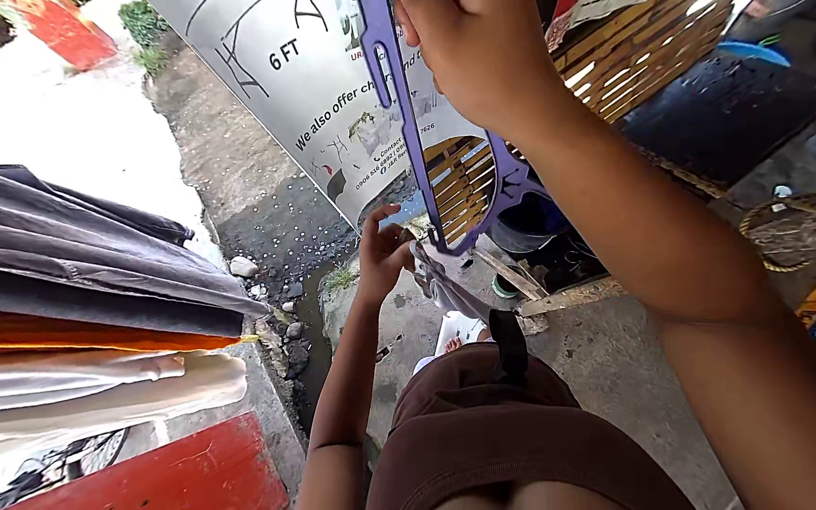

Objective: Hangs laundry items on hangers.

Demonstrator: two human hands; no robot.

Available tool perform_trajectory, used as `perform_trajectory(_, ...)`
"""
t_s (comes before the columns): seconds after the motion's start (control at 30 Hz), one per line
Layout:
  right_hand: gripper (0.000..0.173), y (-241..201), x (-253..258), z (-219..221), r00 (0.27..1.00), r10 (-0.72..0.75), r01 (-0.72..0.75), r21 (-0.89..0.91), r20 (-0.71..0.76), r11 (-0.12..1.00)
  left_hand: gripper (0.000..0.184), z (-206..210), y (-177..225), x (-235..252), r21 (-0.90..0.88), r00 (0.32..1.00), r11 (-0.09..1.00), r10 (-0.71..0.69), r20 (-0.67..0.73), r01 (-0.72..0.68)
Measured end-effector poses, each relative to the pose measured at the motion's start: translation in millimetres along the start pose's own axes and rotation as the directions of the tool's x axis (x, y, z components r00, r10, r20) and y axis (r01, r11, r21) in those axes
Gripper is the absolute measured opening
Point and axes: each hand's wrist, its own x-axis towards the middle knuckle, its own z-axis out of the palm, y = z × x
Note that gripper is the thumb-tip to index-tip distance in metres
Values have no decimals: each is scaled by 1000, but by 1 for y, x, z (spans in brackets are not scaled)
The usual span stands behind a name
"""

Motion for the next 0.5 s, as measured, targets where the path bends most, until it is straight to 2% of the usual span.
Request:
perform_trajectory(0.1,30,-1,3,-2,996,-85,83,-55,-29,995,50,-1,-2,-2,-102,1000,995,-17,-2,16)
perform_trajectory(0.17,31,-1,1,-5,997,-77,76,-42,-10,996,52,-1,-2,-3,-138,1000,990,-25,-12,23)
perform_trajectory(0.33,34,2,-6,-14,997,-20,8,149,75,989,54,-5,-1,-6,-171,1000,985,-26,7,26)
perform_trajectory(0.43,35,2,-12,-22,986,-56,14,253,157,967,71,-7,2,-2,-129,997,992,14,74,-4)
perform_trajectory(0.5,29,1,-17,-22,972,-106,48,267,209,963,84,-5,7,3,-73,989,997,23,145,-12)
